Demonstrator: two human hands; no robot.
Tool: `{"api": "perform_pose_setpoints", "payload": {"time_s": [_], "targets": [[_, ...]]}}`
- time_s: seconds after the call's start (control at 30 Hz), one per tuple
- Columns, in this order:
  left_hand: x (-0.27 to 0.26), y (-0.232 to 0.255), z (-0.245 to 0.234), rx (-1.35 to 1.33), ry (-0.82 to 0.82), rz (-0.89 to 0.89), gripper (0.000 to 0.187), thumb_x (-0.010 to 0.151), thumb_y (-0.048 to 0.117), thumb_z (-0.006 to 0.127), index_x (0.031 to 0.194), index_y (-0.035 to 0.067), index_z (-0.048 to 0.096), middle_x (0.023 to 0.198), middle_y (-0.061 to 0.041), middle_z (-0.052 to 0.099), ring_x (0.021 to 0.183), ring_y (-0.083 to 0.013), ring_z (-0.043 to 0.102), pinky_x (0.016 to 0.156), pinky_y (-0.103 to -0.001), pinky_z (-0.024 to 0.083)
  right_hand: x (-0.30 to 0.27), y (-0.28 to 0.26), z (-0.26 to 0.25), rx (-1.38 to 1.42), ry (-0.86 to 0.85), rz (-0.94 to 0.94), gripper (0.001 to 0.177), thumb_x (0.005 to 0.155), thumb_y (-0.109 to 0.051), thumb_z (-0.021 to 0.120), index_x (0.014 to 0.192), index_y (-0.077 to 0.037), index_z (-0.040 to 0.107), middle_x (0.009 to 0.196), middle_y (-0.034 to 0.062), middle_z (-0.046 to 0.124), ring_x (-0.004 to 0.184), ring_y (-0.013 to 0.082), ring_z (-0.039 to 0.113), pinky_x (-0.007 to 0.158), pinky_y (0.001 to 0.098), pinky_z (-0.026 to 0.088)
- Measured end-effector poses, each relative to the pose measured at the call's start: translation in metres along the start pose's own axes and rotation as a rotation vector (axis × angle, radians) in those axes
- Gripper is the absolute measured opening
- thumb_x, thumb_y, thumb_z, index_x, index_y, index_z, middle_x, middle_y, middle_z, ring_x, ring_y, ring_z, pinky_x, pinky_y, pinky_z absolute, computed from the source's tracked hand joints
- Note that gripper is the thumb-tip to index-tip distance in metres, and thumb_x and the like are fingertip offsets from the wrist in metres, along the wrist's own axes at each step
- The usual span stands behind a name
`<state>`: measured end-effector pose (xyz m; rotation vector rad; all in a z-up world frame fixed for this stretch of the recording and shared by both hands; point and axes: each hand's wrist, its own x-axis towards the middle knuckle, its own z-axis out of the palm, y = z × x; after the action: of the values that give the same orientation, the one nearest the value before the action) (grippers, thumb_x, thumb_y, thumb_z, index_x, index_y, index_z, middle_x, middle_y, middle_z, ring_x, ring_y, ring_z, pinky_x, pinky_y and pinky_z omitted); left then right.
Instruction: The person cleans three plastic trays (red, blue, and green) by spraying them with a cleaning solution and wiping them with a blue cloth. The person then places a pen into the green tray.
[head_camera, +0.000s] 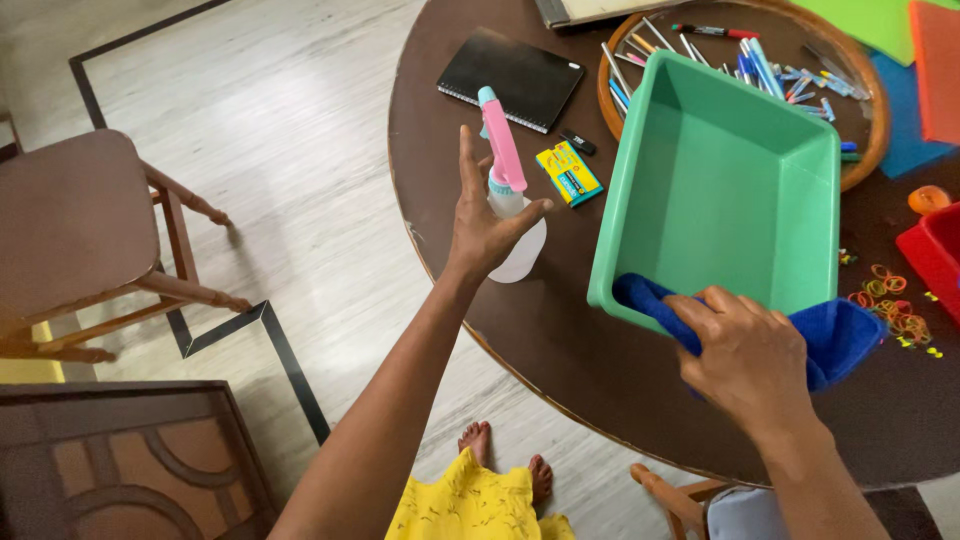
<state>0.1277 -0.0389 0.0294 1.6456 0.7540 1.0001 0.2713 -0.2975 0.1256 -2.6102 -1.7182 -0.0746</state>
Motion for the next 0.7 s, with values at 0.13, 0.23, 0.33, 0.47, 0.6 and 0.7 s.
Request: {"api": "perform_pose_setpoints", "payload": {"time_s": [0.13,0.23,0.33,0.47,0.6,0.7], "targets": [[-0.022,-0.001,0.001,0.034,0.147,0.252,0.118,0.077,0.010,0.084,0.163,0.009,0.002,0.157,-0.030,0.030,0.143,-0.0408,0.037,0.109,-0.048,0.046,0.000,-0.001,0.004,0.002,-0.004,-0.012,0.045,0.071,-0.018,0.079,0.115,-0.028,0.075,0.098,-0.0015,0.070,0.095,0.0241,0.070,0.084,0.0422,0.057],[-0.060,0.008,0.001,0.160,0.398,0.139,0.091,0.085,0.005,0.077,0.159,0.008,0.025,0.150,-0.024,0.039,0.134,-0.0356,0.044,0.102,-0.044,0.048,-0.004,-0.002,0.006,0.013,-0.001,-0.010,0.044,0.072,-0.019,0.080,0.115,-0.028,0.076,0.098,-0.0014,0.070,0.094,0.0242,0.070,0.083,0.0423,0.057],[-0.098,0.027,0.004,0.065,0.424,-0.077,0.058,0.095,0.013,0.069,0.148,0.006,0.047,0.129,-0.016,0.053,0.114,-0.0279,0.053,0.087,-0.039,0.049,-0.009,-0.004,0.007,0.038,0.034,-0.032,0.044,0.071,-0.018,0.080,0.114,-0.027,0.076,0.098,-0.0007,0.070,0.093,0.0246,0.070,0.083,0.0424,0.057],[-0.134,0.056,0.026,0.019,0.042,-0.328,0.038,0.102,0.025,0.062,0.134,0.005,0.065,0.119,-0.013,0.059,0.101,-0.0252,0.059,0.086,-0.037,0.050,-0.017,-0.005,0.004,0.055,0.053,-0.069,0.046,0.067,-0.019,0.081,0.112,-0.025,0.076,0.099,-0.0003,0.070,0.094,0.0250,0.070,0.082,0.0429,0.056],[-0.124,0.066,0.059,-0.248,-0.275,-0.298,0.074,0.093,0.023,0.072,0.154,0.009,0.032,0.142,-0.011,0.051,0.131,-0.0211,0.051,0.109,-0.035,0.042,-0.024,-0.002,-0.003,0.002,0.019,-0.082,0.049,0.065,-0.016,0.079,0.113,-0.024,0.075,0.099,-0.0002,0.070,0.095,0.0238,0.070,0.083,0.0420,0.056],[-0.119,0.067,0.082,-0.513,-0.341,-0.486,0.088,0.085,0.018,0.066,0.161,0.017,0.020,0.147,-0.011,0.049,0.124,-0.0234,0.051,0.105,-0.038,0.044,-0.030,0.009,-0.003,0.106,-0.052,-0.091,0.048,0.067,-0.027,0.082,0.113,-0.020,0.074,0.101,0.0023,0.070,0.095,0.0266,0.070,0.082,0.0428,0.056]]}}
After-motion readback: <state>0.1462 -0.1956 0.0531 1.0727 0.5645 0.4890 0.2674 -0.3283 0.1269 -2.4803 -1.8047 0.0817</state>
